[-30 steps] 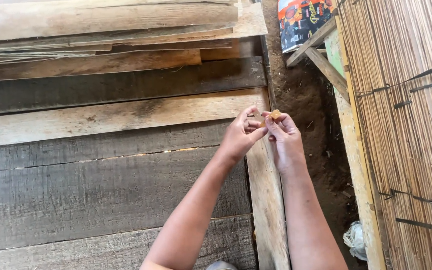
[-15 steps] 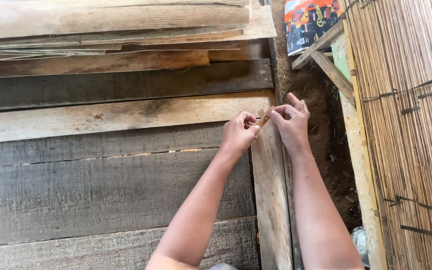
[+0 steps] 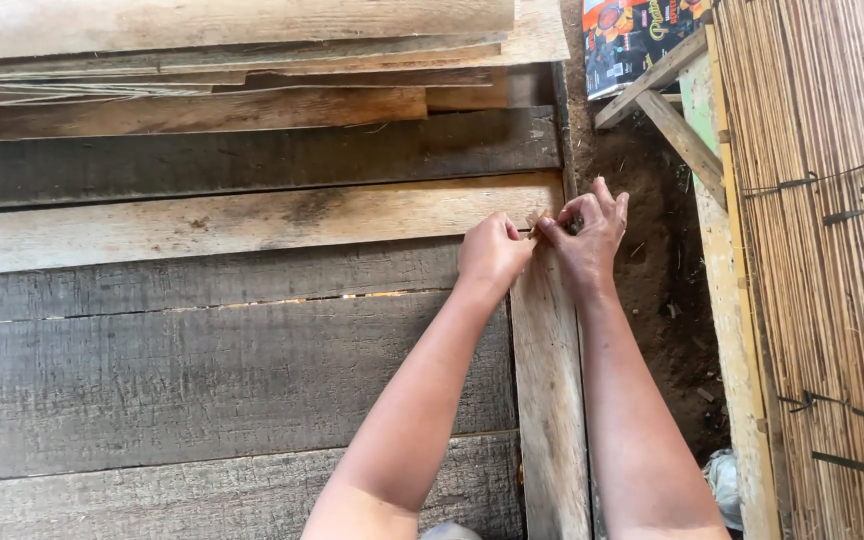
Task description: The person scrapes a wooden plank with a small stick, rubs the plank with a brown substance from a container, and places the plank on a wooden surface. The person then picks up a utility knife and trims the edges of another wooden plank before placing it on the surface.
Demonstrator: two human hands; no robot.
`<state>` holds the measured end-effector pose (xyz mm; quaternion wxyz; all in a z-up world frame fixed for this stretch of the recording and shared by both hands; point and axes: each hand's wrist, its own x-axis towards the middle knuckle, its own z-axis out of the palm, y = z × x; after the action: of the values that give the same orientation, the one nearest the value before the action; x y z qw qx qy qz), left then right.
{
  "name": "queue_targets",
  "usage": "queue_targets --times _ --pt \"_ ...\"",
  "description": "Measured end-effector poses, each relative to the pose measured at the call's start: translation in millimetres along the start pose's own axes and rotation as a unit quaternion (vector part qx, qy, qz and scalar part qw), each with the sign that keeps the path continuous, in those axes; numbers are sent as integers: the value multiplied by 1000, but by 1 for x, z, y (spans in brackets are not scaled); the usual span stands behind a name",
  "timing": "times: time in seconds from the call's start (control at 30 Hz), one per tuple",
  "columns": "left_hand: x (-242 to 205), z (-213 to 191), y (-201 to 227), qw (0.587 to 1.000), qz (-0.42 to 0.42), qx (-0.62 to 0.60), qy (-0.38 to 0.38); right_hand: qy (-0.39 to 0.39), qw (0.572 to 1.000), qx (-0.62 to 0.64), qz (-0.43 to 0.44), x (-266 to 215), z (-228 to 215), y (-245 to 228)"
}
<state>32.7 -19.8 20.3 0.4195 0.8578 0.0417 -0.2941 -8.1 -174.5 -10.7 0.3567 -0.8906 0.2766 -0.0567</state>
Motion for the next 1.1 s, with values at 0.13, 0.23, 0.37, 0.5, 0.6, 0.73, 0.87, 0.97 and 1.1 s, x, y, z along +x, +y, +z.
queue_targets --times 0.13,0.23,0.37,0.5,0.6,0.73,0.87,0.97,1.1 --pt "-7 -4 10 1000 11 21 2 -7 1000 -5 4 4 1 3" --pt "-9 -5 11 1000 17 17 7 -10 1000 -4 0 10 4 10" --pt "-25 -14 22 999 20 25 20 -3 999 -38 -12 -4 -6 -14" --pt "-23 -13 19 1000 -1 1 8 38 990 -118 -60 -19 -7 -26" --pt "-12 -5 7 999 -14 -31 4 60 980 -166 -94 -25 -3 -23" --pt "6 2 -1 1000 -25 -3 -11 65 977 -175 -103 -31 -1 -22" --pt "5 1 1 999 -35 -9 -19 61 977 -181 -97 -34 2 -16" --pt "1 1 5 999 -33 -7 -20 50 978 -183 -89 -36 3 -14" --pt "-12 -2 16 999 -36 -11 -22 26 980 -182 -74 -37 0 -15"
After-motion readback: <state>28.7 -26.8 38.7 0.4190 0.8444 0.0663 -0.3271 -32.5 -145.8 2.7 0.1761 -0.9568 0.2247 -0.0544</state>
